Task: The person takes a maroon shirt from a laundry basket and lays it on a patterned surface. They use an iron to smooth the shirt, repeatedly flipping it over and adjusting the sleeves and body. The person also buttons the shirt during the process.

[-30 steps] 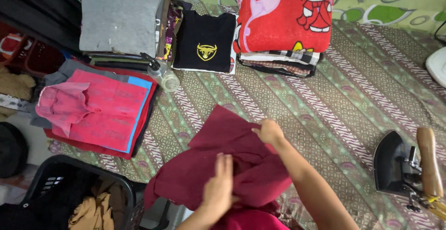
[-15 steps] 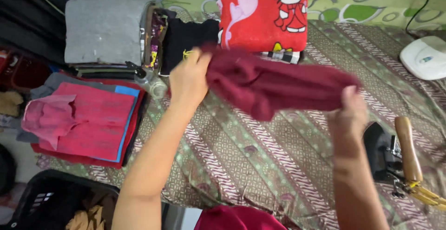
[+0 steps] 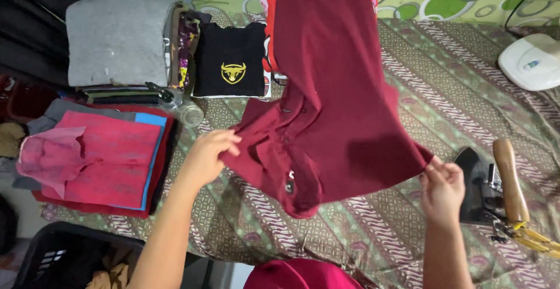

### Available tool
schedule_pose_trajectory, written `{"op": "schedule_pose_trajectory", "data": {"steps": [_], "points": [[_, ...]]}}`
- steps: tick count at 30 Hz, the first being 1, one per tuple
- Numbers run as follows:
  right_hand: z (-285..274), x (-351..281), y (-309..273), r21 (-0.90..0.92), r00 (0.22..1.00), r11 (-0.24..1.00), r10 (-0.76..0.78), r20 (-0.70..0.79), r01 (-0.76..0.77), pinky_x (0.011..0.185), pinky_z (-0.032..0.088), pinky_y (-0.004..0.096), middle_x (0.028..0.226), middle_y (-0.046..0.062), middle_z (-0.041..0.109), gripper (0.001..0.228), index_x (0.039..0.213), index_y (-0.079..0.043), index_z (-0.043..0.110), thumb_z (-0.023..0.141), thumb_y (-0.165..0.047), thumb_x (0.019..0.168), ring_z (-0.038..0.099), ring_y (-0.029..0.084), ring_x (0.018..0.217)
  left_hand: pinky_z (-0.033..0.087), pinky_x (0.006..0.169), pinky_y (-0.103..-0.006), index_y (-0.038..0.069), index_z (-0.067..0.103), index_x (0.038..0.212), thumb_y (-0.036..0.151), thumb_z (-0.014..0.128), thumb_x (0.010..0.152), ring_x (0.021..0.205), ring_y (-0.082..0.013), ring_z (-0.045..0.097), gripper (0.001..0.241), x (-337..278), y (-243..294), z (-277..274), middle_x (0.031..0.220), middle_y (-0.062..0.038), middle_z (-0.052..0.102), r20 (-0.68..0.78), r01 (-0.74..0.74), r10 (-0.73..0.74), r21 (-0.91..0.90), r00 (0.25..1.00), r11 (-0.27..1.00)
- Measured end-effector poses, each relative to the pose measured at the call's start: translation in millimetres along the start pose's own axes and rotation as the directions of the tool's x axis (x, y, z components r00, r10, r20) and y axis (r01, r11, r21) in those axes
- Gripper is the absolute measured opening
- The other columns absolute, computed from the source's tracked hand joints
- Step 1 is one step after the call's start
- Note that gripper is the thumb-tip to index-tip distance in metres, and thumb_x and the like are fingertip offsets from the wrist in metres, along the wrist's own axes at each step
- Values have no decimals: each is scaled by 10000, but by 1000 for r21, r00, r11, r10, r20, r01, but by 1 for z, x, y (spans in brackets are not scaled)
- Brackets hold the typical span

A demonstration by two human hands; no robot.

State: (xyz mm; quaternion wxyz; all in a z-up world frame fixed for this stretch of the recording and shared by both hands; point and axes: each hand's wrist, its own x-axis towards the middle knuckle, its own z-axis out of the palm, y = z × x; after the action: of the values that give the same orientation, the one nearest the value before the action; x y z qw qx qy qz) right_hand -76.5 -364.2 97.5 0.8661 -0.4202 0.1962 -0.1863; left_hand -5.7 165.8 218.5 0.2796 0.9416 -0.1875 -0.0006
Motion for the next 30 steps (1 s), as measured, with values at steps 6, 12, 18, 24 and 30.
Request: {"op": "schedule_pose_trajectory", "data": {"steps": [6,12,18,24,30], "points": [[-68,-4,55,-163,965,975,-179,-190,149,736,522,189,1129,48,642,398,1226,-134,419,628,73,958,619,97,887,445,1164,-384,97,789,732,-190,592,647,1261,-211,642,358,-95,-42,30,1211,17,774,-55,203,-215,-170,975,964],[-6,-61,-8,-501,790,698,-612,-45,512,794,434,202,1090,50,499,340,1188,-65,412,527,152,953,468,100,817,569,1027,-397,35,730,688,-50,750,616,1147,-304,717,113,-149,-40,20,1065,-109,763,-394,-58,-193,-542,899,838],[-23,-55,-46,-714,667,322,-695,267,621,670,422,267,1171,240,568,472,1341,76,362,629,340,1055,489,200,781,636,1020,-390,57,788,768,-270,609,674,1090,-294,790,385,-136,-71,41,1161,-95,833,83,361,-389,-585,918,726],[-77,16,35,-930,966,270,-128,223,251,687,492,303,897,89,710,164,1012,3,697,637,68,874,615,180,728,577,943,-304,136,750,1075,-4,786,714,1017,-161,742,390,-81,-66,99,1158,37,795,414,610,-522,-111,746,784],[-9,111,41,-937,996,-338,4,94,90,874,564,558,1002,89,787,424,1172,-294,727,656,-638,935,730,404,1032,419,1165,-514,90,612,1351,295,827,839,1345,-379,570,591,0,1,47,1381,-208,645,389,505,-431,-108,814,856]]}}
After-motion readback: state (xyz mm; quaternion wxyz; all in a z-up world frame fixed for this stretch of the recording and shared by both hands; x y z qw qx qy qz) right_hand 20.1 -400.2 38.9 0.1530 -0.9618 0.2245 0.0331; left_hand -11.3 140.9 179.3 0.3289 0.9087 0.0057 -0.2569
